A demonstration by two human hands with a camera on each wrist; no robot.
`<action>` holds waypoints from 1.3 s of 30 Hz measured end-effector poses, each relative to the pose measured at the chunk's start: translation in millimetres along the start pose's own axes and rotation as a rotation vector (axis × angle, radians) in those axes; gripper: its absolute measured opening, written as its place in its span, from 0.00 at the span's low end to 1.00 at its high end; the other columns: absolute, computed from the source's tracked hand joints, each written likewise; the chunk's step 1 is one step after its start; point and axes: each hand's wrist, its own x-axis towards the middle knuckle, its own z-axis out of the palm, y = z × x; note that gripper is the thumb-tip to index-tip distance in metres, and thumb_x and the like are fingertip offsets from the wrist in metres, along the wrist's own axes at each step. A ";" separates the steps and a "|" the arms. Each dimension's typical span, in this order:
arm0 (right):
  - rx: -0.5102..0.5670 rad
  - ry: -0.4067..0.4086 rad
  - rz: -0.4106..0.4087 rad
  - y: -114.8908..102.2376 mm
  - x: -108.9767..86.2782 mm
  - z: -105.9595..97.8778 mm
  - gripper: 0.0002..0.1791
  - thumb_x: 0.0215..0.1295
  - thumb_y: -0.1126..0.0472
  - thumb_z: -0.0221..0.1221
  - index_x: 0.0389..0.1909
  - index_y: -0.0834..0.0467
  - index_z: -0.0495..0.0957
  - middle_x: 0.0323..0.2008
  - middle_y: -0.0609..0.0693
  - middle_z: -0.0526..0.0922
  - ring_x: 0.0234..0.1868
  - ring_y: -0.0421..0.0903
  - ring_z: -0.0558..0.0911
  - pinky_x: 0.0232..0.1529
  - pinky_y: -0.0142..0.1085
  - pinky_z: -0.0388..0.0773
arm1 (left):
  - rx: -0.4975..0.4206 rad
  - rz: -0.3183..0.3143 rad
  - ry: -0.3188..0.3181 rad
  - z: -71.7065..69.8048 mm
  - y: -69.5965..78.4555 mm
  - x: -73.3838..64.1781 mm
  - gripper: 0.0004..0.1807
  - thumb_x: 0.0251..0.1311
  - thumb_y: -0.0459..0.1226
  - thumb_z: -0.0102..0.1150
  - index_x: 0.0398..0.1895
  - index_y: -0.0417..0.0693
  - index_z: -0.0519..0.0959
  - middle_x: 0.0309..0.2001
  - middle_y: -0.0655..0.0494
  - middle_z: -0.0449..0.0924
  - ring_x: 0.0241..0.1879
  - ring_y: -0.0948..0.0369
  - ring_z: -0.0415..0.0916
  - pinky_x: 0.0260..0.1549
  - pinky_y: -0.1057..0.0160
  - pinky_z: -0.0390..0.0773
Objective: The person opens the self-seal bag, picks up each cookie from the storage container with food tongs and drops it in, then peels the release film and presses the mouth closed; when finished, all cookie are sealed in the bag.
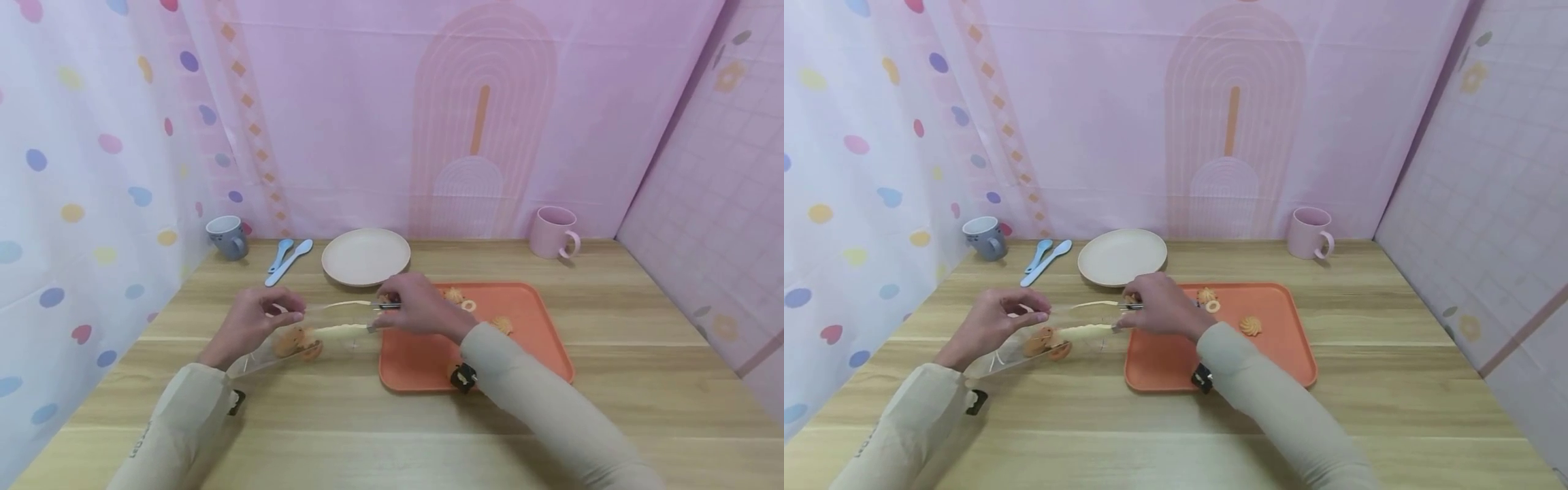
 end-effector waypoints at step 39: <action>-0.323 0.166 0.188 107.9 -121.5 -110.2 0.20 0.44 0.51 0.79 0.34 0.59 0.87 0.19 0.45 0.75 0.23 0.37 0.69 0.25 0.30 0.64 | 0.023 -0.050 -0.031 -3.2 2.2 -1.1 0.05 0.55 0.32 0.72 0.36 0.45 0.87 0.36 0.53 0.89 0.35 0.75 0.81 0.35 0.70 0.83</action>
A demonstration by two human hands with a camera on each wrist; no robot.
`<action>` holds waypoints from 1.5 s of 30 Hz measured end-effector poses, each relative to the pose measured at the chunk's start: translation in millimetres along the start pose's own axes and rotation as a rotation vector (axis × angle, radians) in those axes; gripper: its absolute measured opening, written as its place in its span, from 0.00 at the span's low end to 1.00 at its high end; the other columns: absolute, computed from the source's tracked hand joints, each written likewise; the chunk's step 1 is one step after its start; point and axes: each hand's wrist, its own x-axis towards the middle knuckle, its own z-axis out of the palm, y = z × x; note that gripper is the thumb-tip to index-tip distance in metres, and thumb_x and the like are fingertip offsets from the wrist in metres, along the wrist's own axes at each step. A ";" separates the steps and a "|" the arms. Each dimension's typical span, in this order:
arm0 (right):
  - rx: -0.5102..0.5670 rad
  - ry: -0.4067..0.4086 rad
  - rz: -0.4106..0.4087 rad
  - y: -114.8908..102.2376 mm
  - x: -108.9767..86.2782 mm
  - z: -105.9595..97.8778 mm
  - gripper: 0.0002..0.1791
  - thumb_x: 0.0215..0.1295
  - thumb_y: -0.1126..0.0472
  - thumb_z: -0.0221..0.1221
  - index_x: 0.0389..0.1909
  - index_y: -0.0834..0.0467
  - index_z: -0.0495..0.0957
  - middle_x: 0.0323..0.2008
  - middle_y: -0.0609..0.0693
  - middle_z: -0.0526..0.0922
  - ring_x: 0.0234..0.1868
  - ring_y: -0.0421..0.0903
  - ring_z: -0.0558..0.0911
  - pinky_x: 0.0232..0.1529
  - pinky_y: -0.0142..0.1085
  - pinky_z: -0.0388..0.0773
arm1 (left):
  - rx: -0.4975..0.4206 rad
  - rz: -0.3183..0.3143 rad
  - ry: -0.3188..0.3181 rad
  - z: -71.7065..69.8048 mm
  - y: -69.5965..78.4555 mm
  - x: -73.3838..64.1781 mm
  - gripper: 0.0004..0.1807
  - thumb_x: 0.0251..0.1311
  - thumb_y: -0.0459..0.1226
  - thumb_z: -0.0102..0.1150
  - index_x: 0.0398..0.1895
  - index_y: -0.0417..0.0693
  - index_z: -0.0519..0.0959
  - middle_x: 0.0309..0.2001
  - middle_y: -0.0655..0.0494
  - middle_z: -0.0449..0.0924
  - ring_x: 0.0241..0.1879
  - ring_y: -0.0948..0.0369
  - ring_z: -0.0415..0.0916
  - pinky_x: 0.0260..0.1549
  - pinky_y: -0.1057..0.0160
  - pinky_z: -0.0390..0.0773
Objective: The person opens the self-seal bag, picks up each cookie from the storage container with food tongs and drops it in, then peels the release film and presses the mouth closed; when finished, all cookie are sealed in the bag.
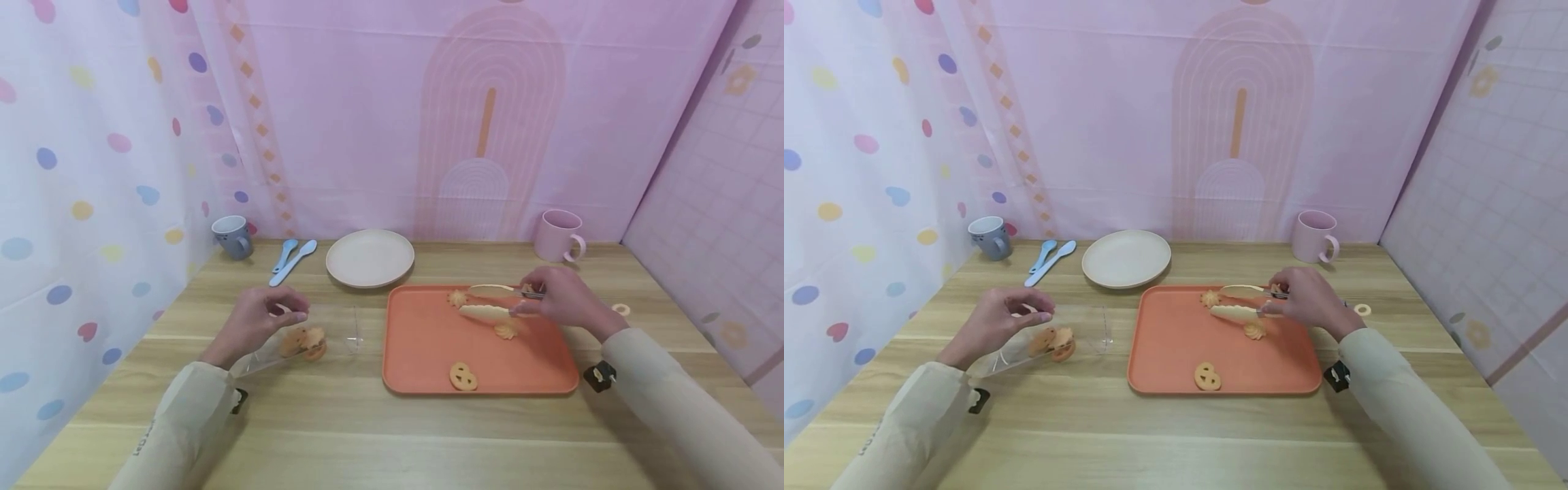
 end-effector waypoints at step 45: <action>0.213 -0.101 -0.128 -85.0 37.4 26.7 0.19 0.46 0.50 0.79 0.36 0.56 0.87 0.25 0.44 0.83 0.28 0.40 0.76 0.31 0.29 0.73 | 0.024 0.023 -0.019 -1.8 0.8 3.9 0.06 0.57 0.32 0.71 0.37 0.43 0.86 0.36 0.52 0.89 0.35 0.76 0.80 0.35 0.69 0.83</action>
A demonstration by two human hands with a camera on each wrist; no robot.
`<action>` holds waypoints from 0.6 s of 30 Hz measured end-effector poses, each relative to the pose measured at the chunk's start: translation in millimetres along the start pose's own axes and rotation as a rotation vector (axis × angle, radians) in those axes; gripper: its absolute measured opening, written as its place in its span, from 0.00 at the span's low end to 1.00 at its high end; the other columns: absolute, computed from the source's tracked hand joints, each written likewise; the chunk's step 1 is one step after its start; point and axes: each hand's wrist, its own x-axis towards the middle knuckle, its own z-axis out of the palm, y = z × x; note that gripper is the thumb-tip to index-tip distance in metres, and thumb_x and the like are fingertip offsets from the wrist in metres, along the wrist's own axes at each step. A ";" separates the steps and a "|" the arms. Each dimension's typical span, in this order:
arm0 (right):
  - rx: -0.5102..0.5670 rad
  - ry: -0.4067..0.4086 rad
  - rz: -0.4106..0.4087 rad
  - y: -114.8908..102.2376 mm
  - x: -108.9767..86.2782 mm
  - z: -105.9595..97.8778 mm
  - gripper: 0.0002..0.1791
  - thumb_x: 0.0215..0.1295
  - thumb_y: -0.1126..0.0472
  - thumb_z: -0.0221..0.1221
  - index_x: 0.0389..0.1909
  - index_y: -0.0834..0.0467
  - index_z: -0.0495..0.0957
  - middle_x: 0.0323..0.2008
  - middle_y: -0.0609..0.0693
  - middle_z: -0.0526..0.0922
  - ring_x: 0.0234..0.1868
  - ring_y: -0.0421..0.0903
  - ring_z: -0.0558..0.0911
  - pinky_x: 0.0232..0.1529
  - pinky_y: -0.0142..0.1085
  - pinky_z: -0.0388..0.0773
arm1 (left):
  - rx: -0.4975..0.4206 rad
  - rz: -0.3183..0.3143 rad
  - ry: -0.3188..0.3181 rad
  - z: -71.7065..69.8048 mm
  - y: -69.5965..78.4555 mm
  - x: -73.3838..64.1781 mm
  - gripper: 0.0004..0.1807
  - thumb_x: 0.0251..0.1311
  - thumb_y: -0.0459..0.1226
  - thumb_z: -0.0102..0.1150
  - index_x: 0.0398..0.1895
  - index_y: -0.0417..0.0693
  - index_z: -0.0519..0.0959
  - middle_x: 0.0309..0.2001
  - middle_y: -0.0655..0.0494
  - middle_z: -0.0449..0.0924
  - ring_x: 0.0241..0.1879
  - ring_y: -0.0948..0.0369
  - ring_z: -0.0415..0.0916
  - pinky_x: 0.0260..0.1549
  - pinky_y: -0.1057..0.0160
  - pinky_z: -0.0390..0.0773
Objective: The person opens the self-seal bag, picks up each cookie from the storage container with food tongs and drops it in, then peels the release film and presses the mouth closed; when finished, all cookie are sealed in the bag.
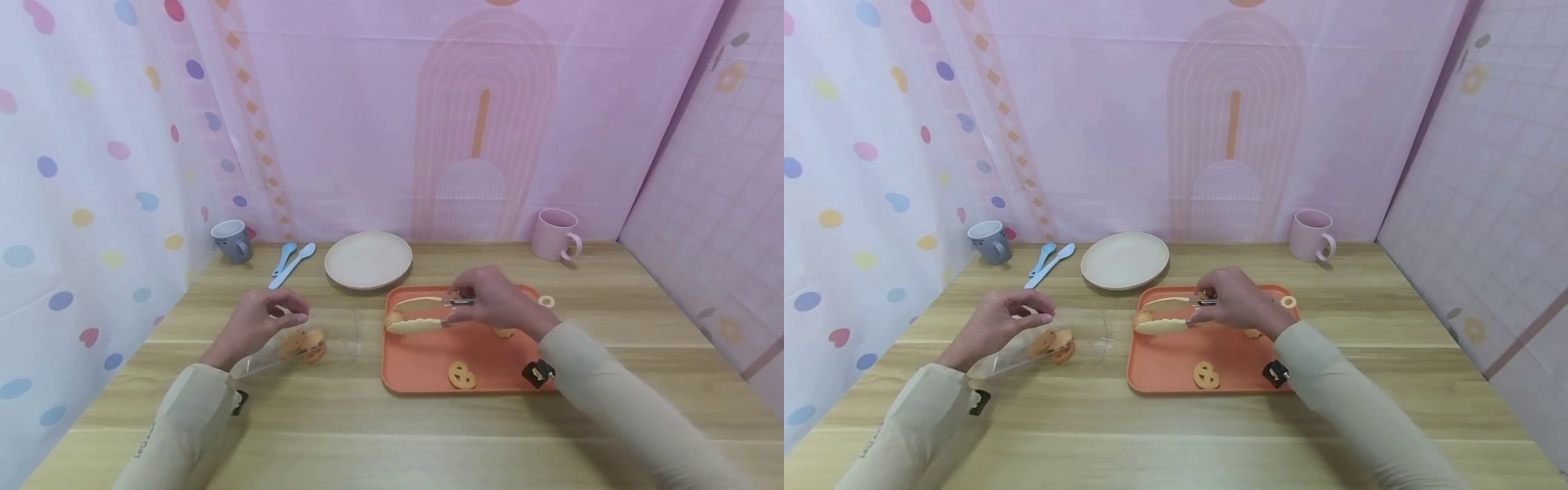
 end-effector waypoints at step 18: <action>0.060 -0.094 -0.093 -37.0 34.4 37.6 0.19 0.48 0.46 0.77 0.23 0.52 0.79 0.19 0.42 0.65 0.24 0.36 0.62 0.27 0.27 0.58 | -0.023 0.023 0.006 3.2 2.8 0.5 0.05 0.55 0.31 0.72 0.34 0.48 0.87 0.35 0.53 0.89 0.35 0.75 0.81 0.34 0.69 0.84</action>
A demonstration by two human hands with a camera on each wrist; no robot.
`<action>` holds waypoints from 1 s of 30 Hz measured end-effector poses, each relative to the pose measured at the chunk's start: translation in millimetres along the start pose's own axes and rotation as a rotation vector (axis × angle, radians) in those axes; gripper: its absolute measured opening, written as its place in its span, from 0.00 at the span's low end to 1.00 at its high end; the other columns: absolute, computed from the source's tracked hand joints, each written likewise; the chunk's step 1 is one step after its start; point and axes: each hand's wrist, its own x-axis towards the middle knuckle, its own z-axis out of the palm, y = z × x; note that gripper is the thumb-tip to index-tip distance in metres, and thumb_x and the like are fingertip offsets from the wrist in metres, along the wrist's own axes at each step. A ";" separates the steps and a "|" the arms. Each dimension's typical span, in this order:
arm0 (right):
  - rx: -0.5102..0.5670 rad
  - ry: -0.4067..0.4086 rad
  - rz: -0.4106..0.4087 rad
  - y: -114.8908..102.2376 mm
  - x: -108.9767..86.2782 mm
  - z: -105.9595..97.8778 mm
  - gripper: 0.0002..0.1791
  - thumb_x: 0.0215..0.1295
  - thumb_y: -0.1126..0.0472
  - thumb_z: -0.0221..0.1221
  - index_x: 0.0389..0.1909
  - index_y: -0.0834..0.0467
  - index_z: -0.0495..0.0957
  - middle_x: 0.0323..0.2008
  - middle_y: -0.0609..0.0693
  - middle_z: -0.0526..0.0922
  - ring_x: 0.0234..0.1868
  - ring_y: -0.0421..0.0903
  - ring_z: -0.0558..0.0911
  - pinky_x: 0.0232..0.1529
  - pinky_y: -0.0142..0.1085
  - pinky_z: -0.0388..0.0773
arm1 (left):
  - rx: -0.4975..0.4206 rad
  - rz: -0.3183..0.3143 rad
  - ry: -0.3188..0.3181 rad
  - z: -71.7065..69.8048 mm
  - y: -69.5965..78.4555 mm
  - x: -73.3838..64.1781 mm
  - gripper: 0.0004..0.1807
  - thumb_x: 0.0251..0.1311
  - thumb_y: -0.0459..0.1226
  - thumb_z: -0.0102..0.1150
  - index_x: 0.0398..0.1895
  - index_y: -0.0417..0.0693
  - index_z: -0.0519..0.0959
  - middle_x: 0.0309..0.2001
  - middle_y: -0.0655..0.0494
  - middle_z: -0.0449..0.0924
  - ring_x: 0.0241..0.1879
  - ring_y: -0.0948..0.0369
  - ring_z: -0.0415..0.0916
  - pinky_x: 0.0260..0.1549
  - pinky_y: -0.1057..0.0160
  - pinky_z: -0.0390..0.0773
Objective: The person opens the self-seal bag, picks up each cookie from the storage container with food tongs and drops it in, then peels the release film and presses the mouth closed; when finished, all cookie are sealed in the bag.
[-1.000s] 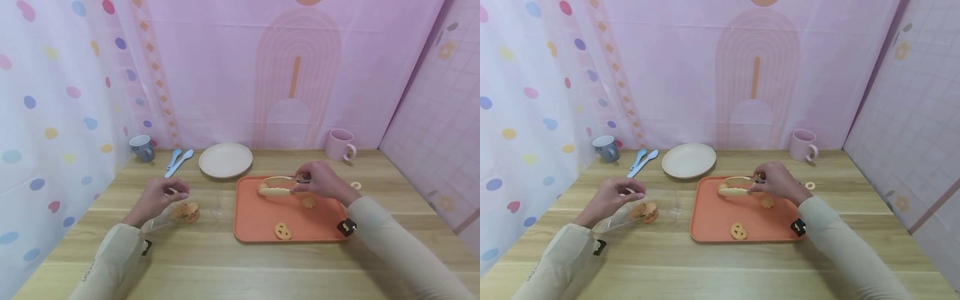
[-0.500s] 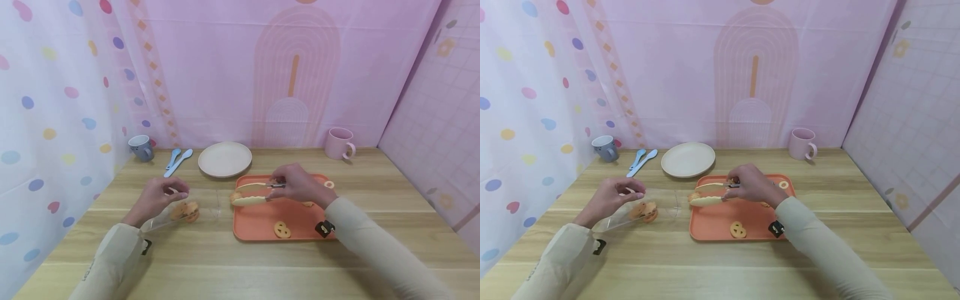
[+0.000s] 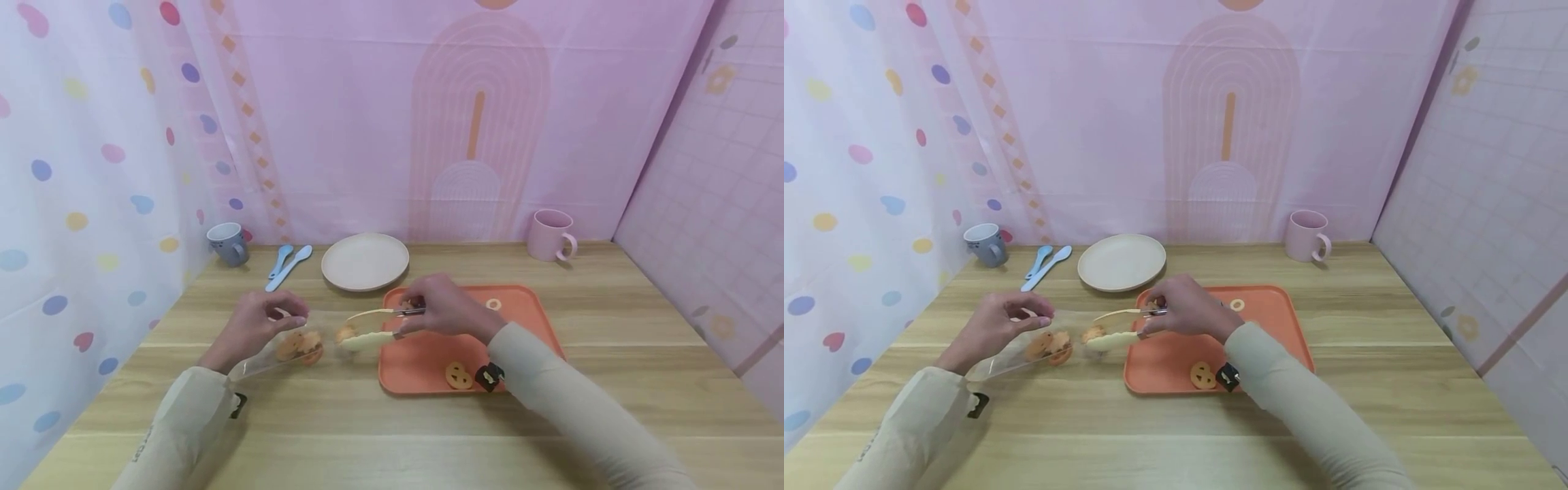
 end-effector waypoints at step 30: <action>0.085 0.038 0.011 -1.7 21.9 21.7 0.18 0.49 0.52 0.77 0.36 0.59 0.87 0.19 0.43 0.71 0.23 0.37 0.65 0.25 0.26 0.60 | -0.043 0.025 -0.014 2.4 -1.4 1.8 0.06 0.55 0.30 0.72 0.35 0.48 0.87 0.36 0.52 0.89 0.36 0.74 0.82 0.33 0.66 0.85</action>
